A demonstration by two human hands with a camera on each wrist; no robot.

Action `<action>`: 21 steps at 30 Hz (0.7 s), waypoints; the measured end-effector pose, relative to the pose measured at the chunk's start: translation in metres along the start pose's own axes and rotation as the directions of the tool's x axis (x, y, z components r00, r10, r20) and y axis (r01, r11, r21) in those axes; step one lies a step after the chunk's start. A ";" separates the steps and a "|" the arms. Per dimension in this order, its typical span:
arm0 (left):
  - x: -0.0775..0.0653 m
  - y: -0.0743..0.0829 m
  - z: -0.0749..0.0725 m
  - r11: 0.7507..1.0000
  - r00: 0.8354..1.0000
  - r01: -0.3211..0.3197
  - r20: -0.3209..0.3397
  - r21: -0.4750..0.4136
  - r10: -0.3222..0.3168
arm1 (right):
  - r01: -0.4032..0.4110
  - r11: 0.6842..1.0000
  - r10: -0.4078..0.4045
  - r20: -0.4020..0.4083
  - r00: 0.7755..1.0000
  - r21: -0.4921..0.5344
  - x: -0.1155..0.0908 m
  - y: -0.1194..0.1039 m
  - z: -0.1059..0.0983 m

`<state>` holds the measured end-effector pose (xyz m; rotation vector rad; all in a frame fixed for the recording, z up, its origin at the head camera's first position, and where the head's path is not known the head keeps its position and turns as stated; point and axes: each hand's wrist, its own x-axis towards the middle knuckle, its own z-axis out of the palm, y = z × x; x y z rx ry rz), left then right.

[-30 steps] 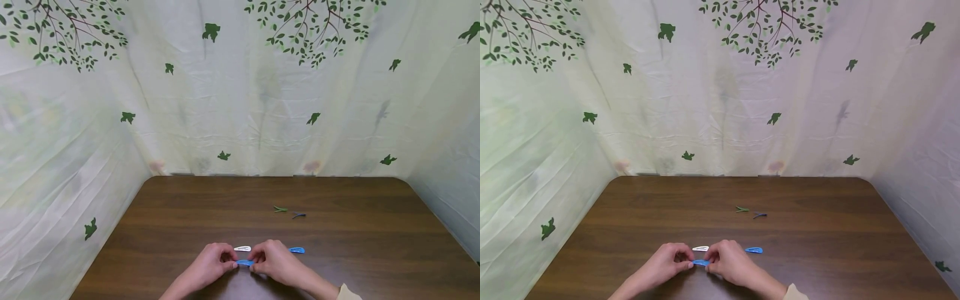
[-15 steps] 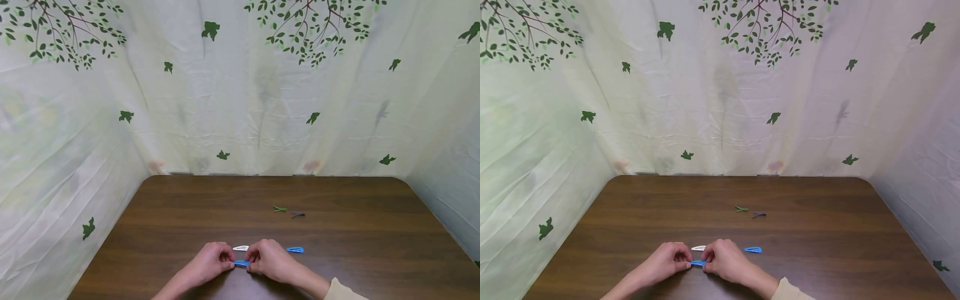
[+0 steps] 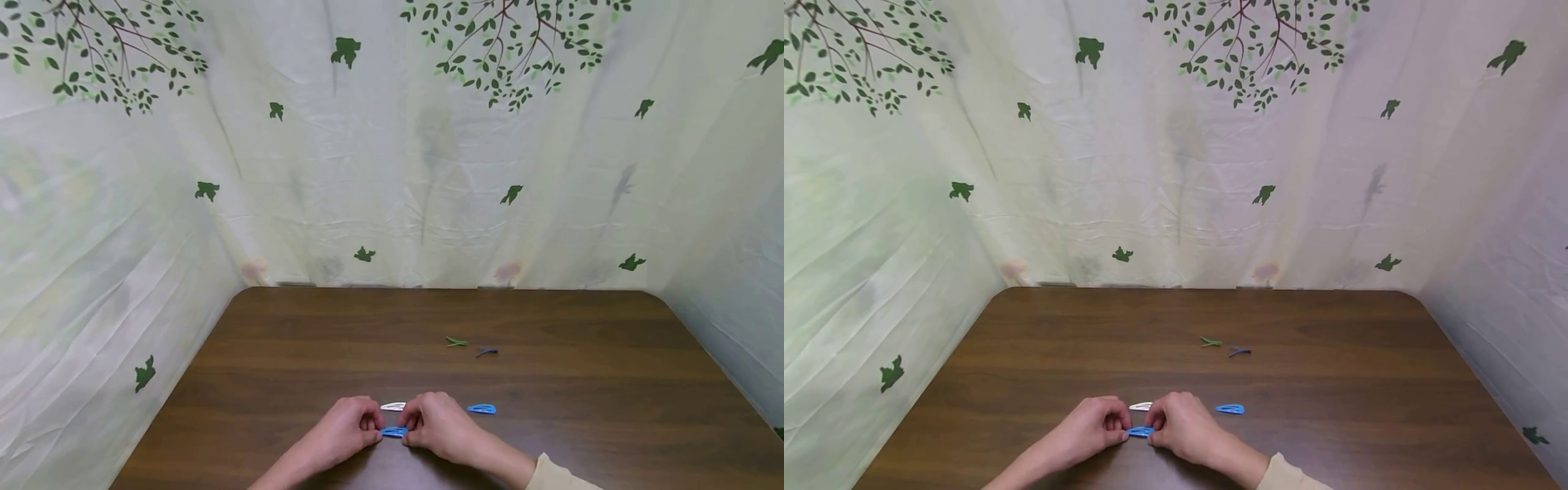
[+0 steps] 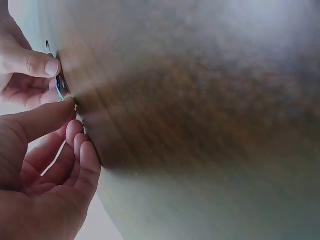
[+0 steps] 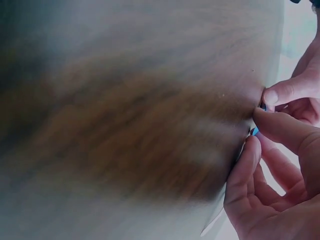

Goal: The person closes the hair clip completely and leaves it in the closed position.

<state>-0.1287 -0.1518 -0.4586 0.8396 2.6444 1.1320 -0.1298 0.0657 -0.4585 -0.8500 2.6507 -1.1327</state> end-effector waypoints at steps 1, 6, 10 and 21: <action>0.000 0.000 0.000 1.000 1.000 0.001 0.000 0.002 -0.001 | -0.002 1.000 0.002 0.001 1.000 0.001 0.000 0.000 0.000; 0.000 -0.001 0.001 1.000 1.000 0.001 -0.002 -0.001 -0.001 | -0.001 1.000 0.001 0.001 1.000 0.006 -0.001 0.001 0.001; -0.001 -0.002 0.001 1.000 1.000 -0.002 -0.003 -0.005 0.002 | 0.006 1.000 -0.006 0.005 1.000 0.010 -0.002 0.002 0.001; -0.004 -0.001 -0.012 0.998 1.000 0.005 0.018 -0.068 -0.004 | 0.006 0.998 -0.007 0.017 1.000 0.068 -0.012 0.001 -0.006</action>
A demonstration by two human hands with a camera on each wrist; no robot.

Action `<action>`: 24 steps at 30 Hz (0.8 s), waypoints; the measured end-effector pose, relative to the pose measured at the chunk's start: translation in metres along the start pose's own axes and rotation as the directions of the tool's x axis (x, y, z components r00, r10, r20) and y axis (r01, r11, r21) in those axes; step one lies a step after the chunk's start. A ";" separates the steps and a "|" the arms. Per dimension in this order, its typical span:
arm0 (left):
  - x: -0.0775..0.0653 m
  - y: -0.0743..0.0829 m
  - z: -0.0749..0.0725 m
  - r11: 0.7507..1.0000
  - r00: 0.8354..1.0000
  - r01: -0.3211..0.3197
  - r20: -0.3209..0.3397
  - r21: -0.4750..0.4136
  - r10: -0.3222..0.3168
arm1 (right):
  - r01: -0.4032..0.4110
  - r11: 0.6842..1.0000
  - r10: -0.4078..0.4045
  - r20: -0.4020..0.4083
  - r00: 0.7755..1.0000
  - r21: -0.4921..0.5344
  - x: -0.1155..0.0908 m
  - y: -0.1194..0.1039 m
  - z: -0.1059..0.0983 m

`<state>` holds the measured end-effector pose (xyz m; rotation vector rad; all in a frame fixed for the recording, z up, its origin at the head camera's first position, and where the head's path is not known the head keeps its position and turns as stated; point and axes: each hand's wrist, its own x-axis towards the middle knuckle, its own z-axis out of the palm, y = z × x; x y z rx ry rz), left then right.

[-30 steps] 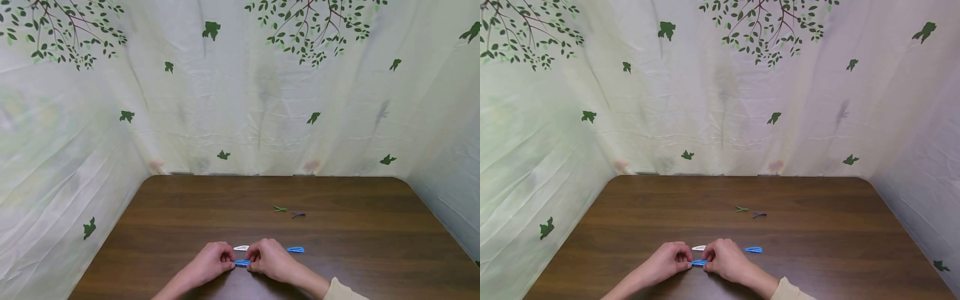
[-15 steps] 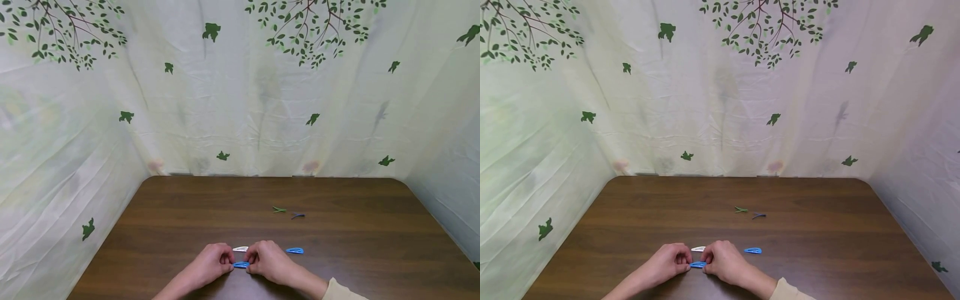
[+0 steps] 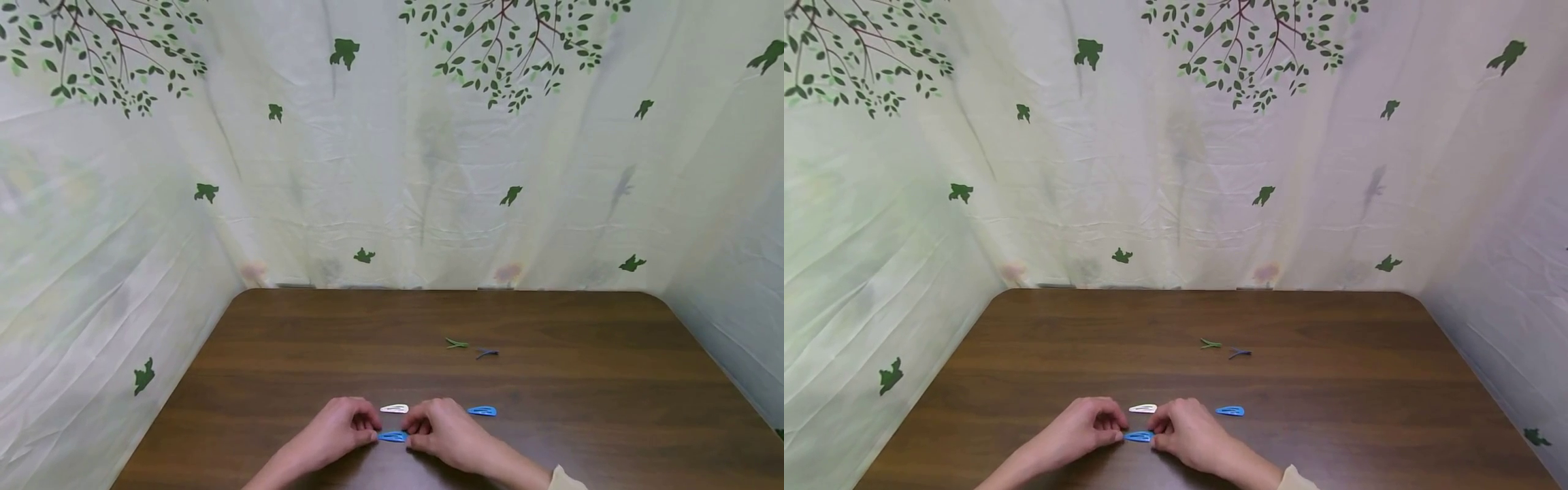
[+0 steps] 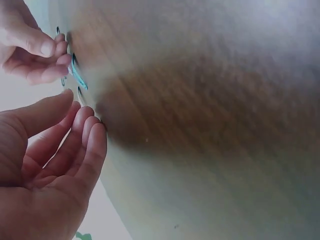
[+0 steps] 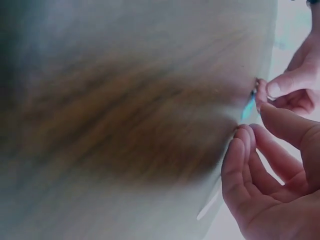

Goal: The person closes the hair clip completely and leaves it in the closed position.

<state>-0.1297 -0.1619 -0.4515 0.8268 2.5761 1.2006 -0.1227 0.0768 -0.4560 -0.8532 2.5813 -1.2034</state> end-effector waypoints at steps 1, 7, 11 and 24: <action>0.000 0.000 -0.001 1.000 1.000 -0.003 -0.005 0.004 0.003 | -0.004 1.000 0.004 0.001 1.000 0.010 -0.002 -0.001 -0.001; 0.000 0.002 -0.006 0.999 0.999 0.011 -0.048 0.034 -0.010 | -0.015 0.997 0.014 0.013 1.000 0.082 -0.012 -0.004 -0.013; 0.005 0.004 -0.007 0.999 0.997 -0.006 -0.081 0.052 0.011 | 0.038 0.989 -0.039 0.003 0.999 0.140 -0.019 -0.005 -0.020; 0.033 0.015 -0.004 0.999 0.989 -0.016 -0.145 0.048 0.023 | 0.130 0.988 -0.117 -0.137 0.984 0.088 -0.030 0.007 -0.045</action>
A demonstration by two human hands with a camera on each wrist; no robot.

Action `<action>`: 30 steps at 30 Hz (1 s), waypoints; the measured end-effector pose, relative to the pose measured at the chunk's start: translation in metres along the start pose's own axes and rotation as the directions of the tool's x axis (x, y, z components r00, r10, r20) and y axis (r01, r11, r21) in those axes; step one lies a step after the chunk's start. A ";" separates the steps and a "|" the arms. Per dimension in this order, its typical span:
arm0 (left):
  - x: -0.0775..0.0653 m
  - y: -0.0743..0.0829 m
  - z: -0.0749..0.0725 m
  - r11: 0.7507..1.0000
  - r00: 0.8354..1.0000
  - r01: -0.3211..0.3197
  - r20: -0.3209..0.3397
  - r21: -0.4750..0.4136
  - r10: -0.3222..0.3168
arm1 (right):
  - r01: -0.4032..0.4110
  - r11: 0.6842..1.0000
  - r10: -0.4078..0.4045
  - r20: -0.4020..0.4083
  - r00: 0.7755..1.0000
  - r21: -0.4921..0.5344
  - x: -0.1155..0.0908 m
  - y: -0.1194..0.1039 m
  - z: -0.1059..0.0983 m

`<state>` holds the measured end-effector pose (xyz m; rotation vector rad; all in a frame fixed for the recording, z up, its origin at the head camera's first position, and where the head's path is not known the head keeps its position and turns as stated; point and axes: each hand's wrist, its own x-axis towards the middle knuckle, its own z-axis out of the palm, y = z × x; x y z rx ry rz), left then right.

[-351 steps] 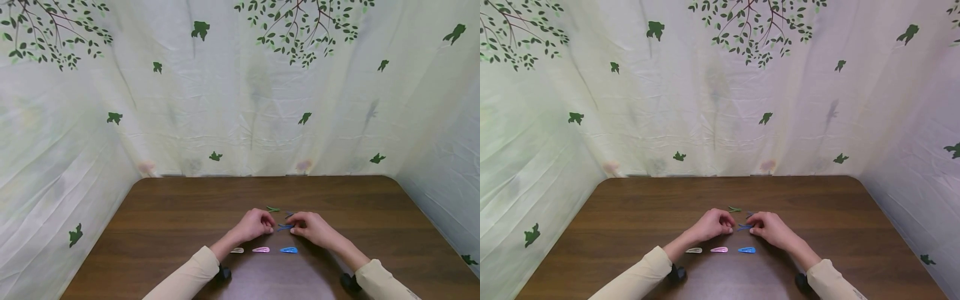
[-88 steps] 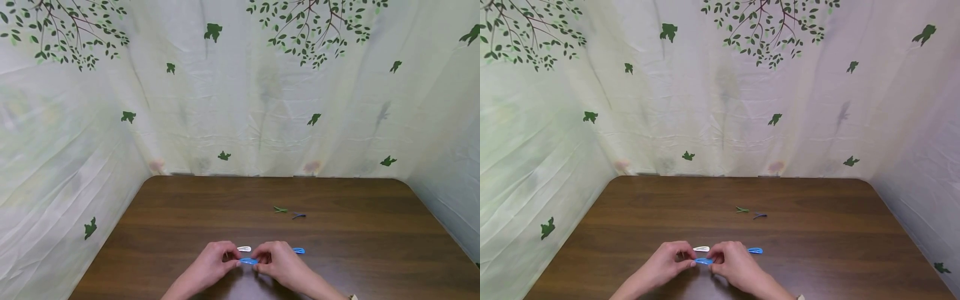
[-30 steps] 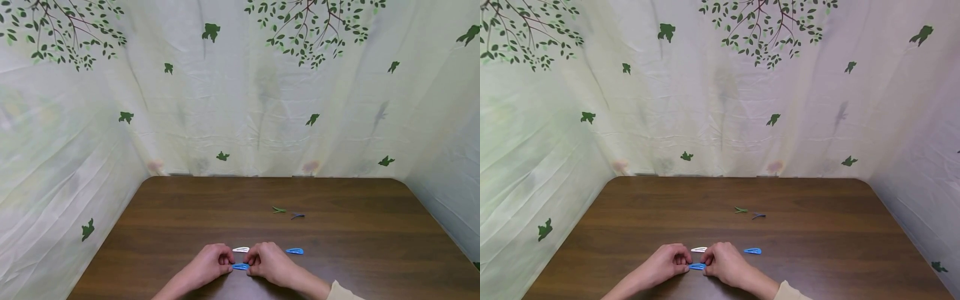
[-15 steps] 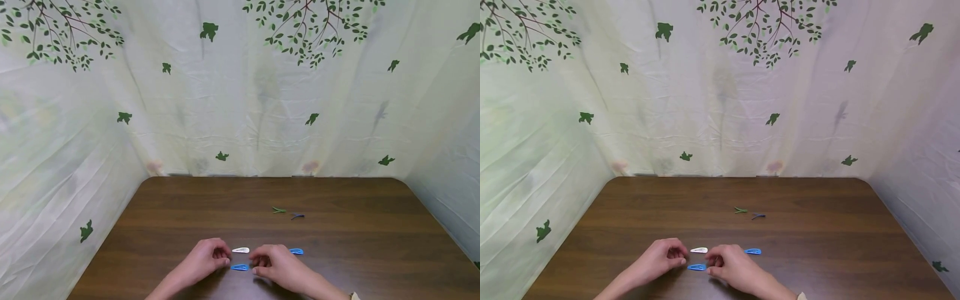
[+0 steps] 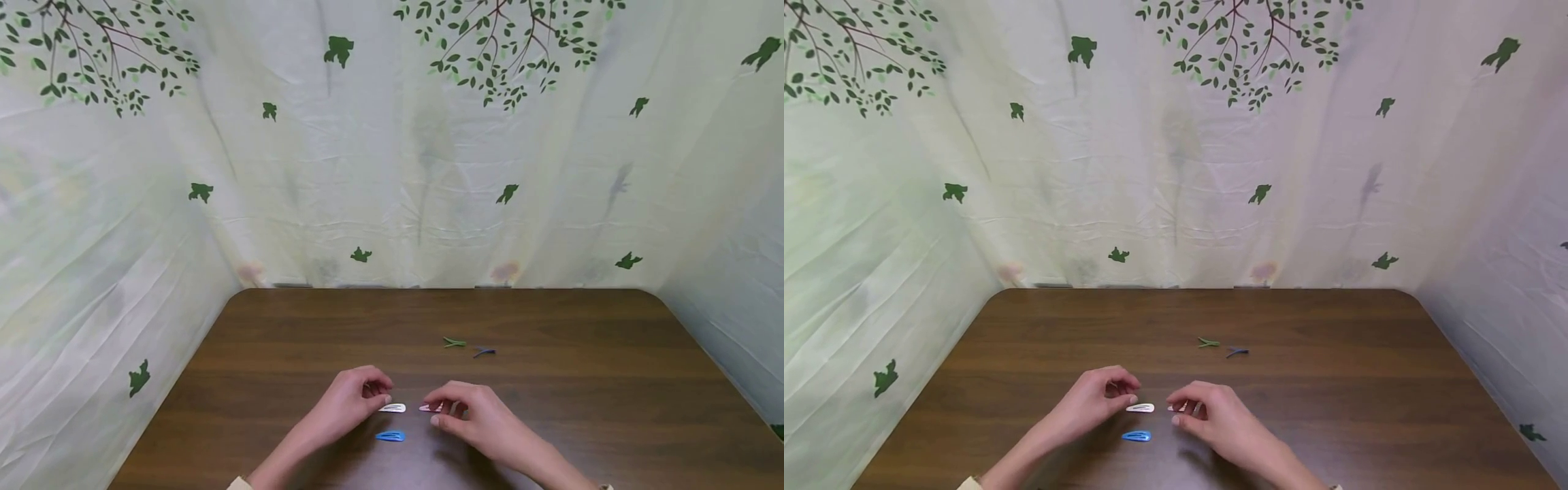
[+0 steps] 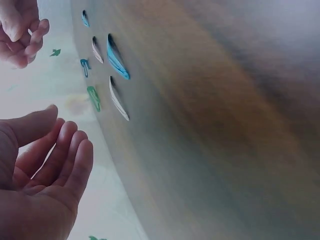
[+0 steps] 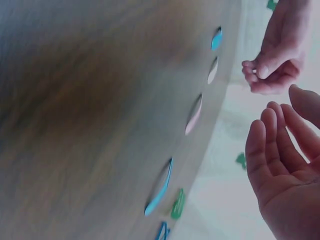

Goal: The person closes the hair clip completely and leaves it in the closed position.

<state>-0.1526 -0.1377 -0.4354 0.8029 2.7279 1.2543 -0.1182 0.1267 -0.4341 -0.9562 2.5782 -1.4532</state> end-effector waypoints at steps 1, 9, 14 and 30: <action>0.002 0.001 0.001 1.000 1.000 -0.004 -0.005 0.003 0.004 | -0.004 1.000 0.004 -0.012 1.000 -0.007 0.000 0.001 -0.002; 0.023 0.005 0.007 0.999 0.999 -0.034 -0.038 0.043 0.035 | 0.007 0.996 -0.015 -0.091 0.996 -0.093 -0.002 0.011 -0.018; 0.035 0.001 0.011 0.998 0.998 -0.030 -0.047 0.047 0.032 | -0.060 0.987 0.045 -0.107 0.993 -0.148 -0.002 0.016 -0.029; 0.069 -0.011 0.022 0.997 0.999 -0.046 -0.011 0.059 0.047 | 0.045 0.957 -0.087 -0.137 0.987 -0.286 0.019 0.041 -0.048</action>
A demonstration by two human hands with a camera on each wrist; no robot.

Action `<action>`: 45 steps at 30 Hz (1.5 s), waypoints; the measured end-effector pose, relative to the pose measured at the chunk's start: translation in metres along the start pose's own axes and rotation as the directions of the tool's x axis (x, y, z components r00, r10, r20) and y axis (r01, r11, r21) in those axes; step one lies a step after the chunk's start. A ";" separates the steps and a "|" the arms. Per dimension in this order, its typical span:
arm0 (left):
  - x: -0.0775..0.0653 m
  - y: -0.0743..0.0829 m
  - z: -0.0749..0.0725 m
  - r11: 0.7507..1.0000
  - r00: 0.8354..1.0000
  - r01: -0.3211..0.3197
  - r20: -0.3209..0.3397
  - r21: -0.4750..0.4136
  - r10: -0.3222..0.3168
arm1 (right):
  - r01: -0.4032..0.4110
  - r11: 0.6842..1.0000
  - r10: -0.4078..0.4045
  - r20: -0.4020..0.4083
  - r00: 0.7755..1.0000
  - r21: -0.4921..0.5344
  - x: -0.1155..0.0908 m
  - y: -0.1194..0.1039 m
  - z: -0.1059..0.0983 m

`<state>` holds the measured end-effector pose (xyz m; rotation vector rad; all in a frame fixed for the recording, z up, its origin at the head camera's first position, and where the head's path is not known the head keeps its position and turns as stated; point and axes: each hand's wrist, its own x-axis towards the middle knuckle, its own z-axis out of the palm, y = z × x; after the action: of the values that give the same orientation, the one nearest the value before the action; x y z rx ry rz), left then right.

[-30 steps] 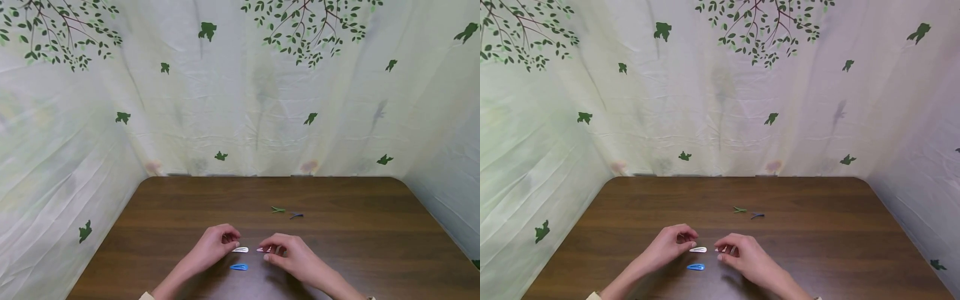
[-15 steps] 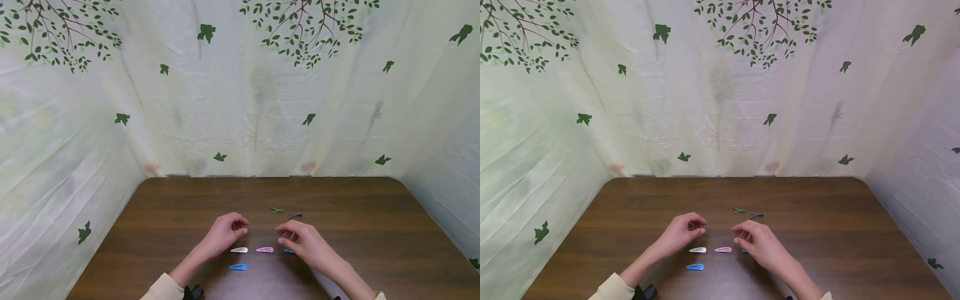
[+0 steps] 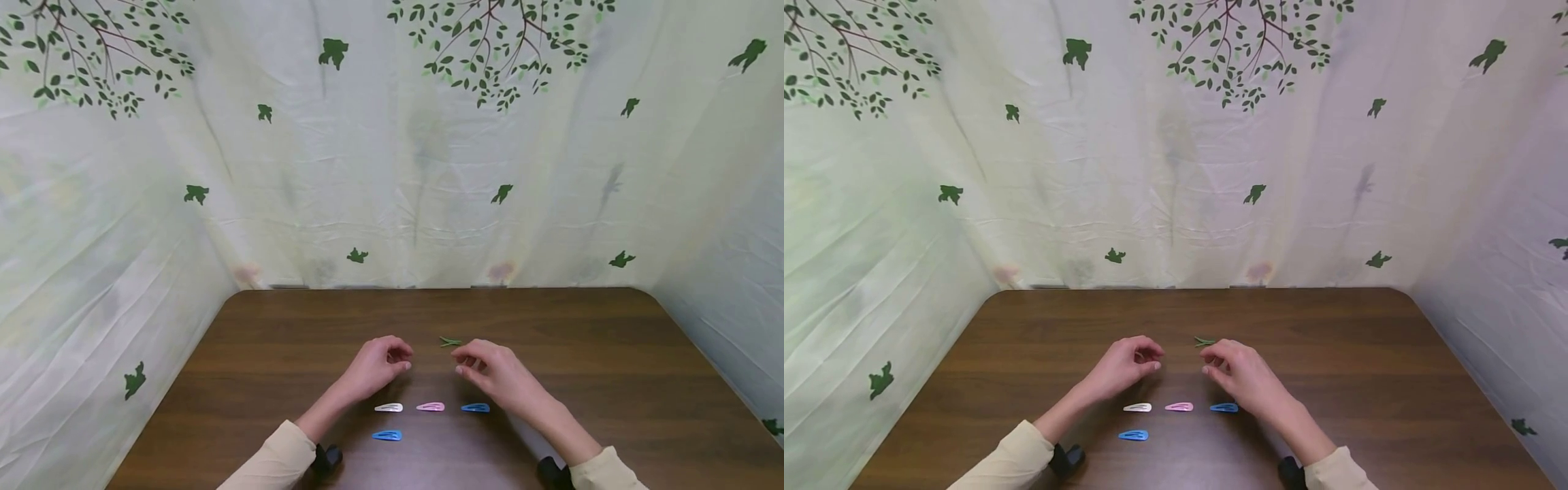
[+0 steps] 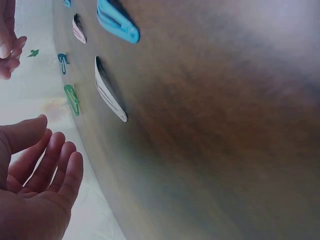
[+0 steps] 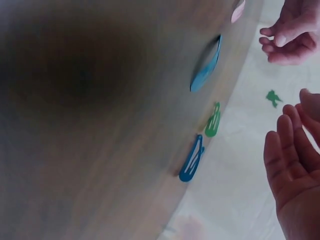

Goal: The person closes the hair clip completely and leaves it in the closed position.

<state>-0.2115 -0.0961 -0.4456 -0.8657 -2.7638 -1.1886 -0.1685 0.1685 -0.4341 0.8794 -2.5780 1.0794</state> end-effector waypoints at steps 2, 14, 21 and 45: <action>0.004 0.000 0.000 1.000 1.000 0.004 0.006 -0.011 -0.004 | -0.006 1.000 0.006 0.010 1.000 -0.003 0.004 0.004 -0.002; 0.030 -0.003 0.005 0.995 0.996 0.081 0.031 -0.063 -0.079 | -0.043 0.995 0.045 0.029 0.999 -0.090 0.020 0.030 -0.002; 0.044 -0.001 0.008 0.995 0.996 0.069 0.062 -0.075 -0.065 | -0.082 0.990 0.089 0.052 0.995 -0.118 0.029 0.039 -0.003; 0.073 -0.018 0.024 0.991 0.987 0.070 0.154 -0.111 -0.053 | -0.251 0.965 0.260 0.186 0.948 -0.070 0.052 0.062 0.005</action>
<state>-0.2773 -0.0544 -0.4590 -0.9227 -2.8838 -1.3614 -0.2469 0.1760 -0.4528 0.6828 -2.9317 1.0387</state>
